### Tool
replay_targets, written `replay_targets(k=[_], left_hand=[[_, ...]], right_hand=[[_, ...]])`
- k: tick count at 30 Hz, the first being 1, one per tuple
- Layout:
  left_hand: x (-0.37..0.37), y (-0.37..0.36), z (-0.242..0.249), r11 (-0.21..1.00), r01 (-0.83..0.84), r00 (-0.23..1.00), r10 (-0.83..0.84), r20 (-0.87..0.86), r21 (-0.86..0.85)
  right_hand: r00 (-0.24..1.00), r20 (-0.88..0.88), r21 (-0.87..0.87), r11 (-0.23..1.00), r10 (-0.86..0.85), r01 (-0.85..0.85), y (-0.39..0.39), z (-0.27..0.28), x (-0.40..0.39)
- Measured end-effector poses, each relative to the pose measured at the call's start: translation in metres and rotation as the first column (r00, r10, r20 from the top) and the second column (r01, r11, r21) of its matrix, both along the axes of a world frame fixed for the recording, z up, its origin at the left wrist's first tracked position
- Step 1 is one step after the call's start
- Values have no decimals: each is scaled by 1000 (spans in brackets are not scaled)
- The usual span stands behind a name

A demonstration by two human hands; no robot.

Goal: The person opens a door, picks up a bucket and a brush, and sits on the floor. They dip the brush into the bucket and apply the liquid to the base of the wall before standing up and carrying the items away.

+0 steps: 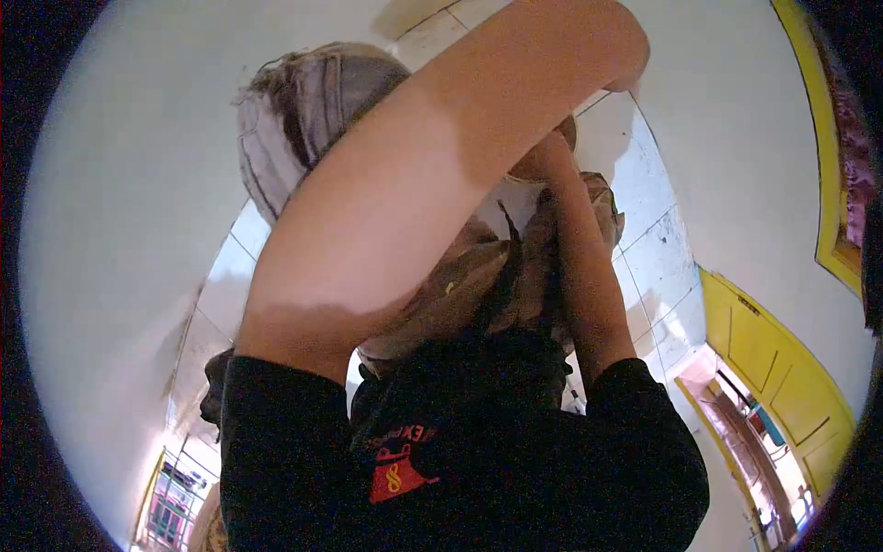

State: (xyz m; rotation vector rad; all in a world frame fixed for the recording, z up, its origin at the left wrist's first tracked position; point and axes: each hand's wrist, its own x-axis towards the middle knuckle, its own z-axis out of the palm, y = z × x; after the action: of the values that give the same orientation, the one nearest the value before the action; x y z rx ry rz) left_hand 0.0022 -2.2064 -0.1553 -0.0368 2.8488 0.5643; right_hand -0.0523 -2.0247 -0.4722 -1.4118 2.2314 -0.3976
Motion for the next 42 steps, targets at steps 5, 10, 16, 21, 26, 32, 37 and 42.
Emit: replay_targets(k=[5,10,16,21,26,32,37,42], left_hand=[[6,0,-3,998,64,997,-64,43,16],[7,0,-4,996,90,994,-92,55,25],[0,-1,-9,994,104,989,-108,98,42],[-5,-3,-32,1000,-27,999,27,22,-9],[-5,1,-16,1000,-11,997,12,81,-13],[-5,10,-8,992,-94,984,80,161,85],[-3,14,-3,987,-154,973,144,180,43],[-7,18,-1,977,-207,956,192,223,46]], right_hand=[[989,-84,38,992,119,-116,-4,-19,6],[1000,-8,35,999,-20,20,-10,41,7],[952,105,142,952,-288,273,9,126,10],[959,95,132,959,-266,252,33,153,31],[919,167,-57,927,-357,370,48,131,51],[913,179,10,929,-365,370,56,116,49],[901,212,-51,916,-380,398,59,120,48],[883,248,-67,902,-398,426,63,127,43]])
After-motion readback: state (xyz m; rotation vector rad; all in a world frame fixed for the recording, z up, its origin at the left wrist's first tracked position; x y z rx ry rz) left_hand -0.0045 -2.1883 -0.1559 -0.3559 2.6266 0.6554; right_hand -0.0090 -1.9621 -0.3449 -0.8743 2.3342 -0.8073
